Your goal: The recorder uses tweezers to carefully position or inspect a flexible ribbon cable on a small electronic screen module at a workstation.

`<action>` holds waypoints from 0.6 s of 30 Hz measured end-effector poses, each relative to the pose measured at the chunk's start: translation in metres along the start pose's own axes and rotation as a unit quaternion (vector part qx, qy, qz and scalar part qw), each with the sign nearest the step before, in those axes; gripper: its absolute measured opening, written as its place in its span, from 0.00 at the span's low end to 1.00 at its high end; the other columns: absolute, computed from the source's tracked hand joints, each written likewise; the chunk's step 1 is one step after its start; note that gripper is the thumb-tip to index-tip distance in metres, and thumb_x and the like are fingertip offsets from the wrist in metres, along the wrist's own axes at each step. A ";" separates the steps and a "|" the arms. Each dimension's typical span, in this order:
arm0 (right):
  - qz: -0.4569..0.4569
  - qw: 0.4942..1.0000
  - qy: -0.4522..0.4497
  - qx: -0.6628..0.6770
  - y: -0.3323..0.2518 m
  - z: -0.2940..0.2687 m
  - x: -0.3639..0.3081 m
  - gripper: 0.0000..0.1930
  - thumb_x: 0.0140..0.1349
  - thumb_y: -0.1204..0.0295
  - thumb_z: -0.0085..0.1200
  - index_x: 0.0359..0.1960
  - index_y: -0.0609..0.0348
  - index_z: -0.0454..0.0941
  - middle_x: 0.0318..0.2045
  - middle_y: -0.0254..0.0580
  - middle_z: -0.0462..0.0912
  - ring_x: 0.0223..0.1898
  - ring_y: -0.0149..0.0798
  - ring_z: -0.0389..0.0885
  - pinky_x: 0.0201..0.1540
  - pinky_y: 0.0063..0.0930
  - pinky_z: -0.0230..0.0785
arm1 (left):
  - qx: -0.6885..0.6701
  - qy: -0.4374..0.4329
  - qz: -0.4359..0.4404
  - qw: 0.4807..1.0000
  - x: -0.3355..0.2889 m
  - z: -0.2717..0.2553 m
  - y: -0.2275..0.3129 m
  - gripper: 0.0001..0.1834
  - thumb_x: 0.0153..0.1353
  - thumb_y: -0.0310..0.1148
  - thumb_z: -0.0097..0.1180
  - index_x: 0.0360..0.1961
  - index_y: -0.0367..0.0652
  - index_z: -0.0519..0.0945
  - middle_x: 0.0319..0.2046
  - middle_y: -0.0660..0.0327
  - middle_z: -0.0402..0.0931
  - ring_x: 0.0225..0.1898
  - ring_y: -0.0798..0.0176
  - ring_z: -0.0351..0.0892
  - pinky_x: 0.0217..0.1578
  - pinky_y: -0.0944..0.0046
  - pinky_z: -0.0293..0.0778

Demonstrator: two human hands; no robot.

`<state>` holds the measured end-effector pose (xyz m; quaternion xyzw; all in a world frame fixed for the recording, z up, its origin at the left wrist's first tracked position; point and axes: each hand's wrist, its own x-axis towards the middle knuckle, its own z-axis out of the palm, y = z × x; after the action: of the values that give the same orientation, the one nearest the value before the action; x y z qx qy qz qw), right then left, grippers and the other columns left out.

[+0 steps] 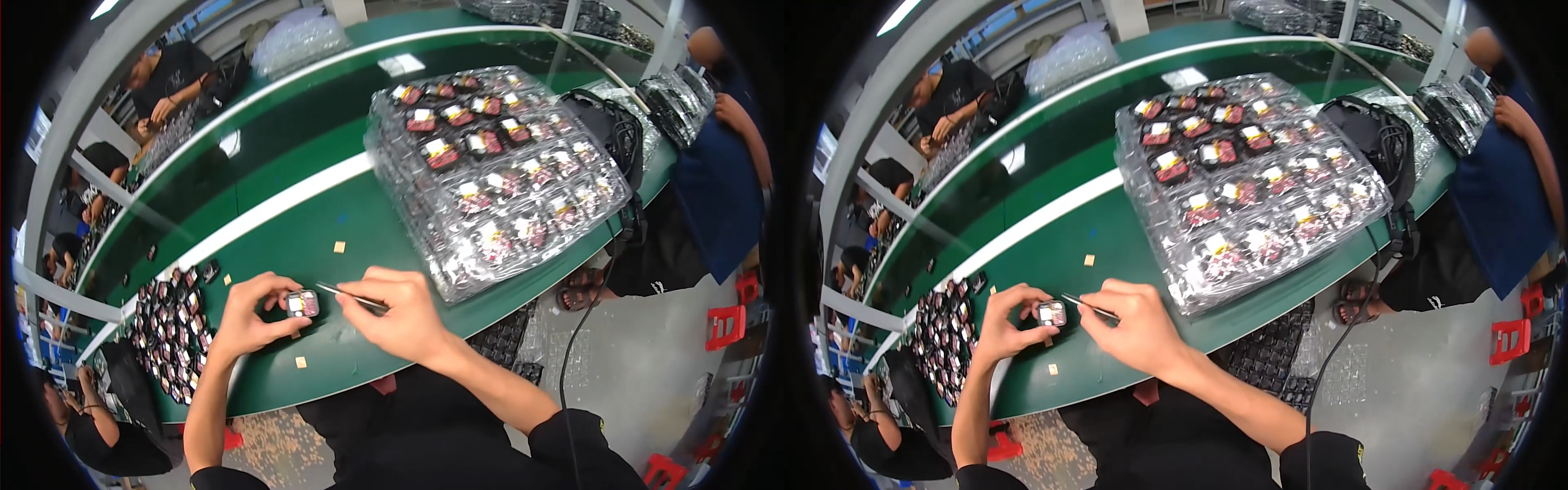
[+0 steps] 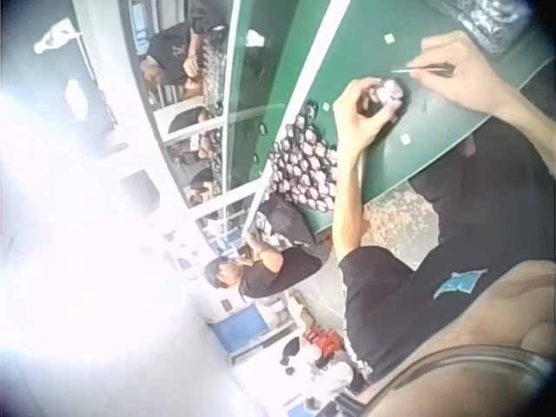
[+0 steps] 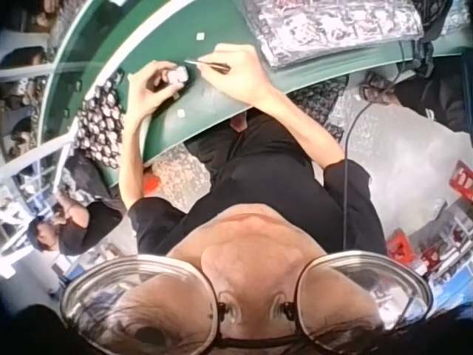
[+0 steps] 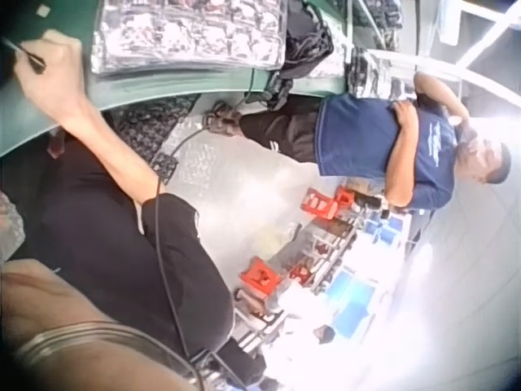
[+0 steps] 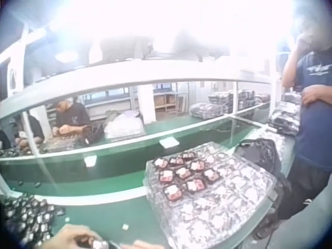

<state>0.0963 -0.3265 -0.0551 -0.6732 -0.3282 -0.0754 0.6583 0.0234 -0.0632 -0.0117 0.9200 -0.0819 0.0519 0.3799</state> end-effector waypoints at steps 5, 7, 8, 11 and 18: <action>-0.009 1.000 -0.006 -0.006 0.003 -0.001 -0.001 0.07 0.64 0.78 0.72 0.42 0.67 0.93 0.25 0.43 0.85 0.21 0.36 0.80 0.25 0.32 0.68 | -0.078 0.078 0.093 0.990 0.068 -0.025 0.054 0.26 0.50 0.34 0.83 0.50 0.38 0.90 0.39 0.65 0.86 0.35 0.73 0.77 0.35 0.70 0.71; -0.020 1.000 -0.016 -0.011 0.005 -0.002 -0.001 0.07 0.65 0.78 0.72 0.43 0.67 0.93 0.25 0.43 0.85 0.22 0.38 0.81 0.25 0.33 0.68 | -0.063 0.054 0.145 0.986 0.120 -0.020 0.097 0.25 0.55 0.37 0.81 0.52 0.38 0.90 0.41 0.65 0.85 0.39 0.73 0.79 0.37 0.69 0.73; -0.013 1.000 -0.016 -0.007 0.005 -0.002 0.000 0.07 0.64 0.77 0.71 0.43 0.67 0.93 0.25 0.44 0.85 0.22 0.38 0.81 0.25 0.34 0.68 | -0.040 0.041 0.184 0.981 0.147 -0.012 0.118 0.24 0.57 0.37 0.80 0.53 0.38 0.90 0.42 0.65 0.85 0.39 0.73 0.80 0.38 0.69 0.73; 0.010 1.000 -0.019 -0.020 -0.001 -0.008 0.001 0.08 0.65 0.76 0.70 0.42 0.67 0.93 0.27 0.46 0.86 0.24 0.45 0.83 0.28 0.38 0.72 | -0.031 -0.043 0.275 0.960 0.240 0.025 0.156 0.25 0.63 0.41 0.78 0.57 0.41 0.90 0.43 0.63 0.85 0.40 0.71 0.79 0.41 0.66 0.75; 0.023 0.999 -0.022 -0.024 -0.001 0.005 0.001 0.09 0.64 0.75 0.71 0.42 0.67 0.93 0.25 0.46 0.85 0.22 0.38 0.81 0.27 0.35 0.70 | 0.120 -0.102 0.310 0.938 0.365 0.080 0.151 0.27 0.69 0.49 0.74 0.63 0.47 0.89 0.56 0.51 0.88 0.56 0.47 0.86 0.61 0.50 0.79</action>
<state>0.0951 -0.3212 -0.0545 -0.6974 -0.3253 -0.0536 0.6364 0.3560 -0.2661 0.0932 0.8881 -0.3940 0.0827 0.2217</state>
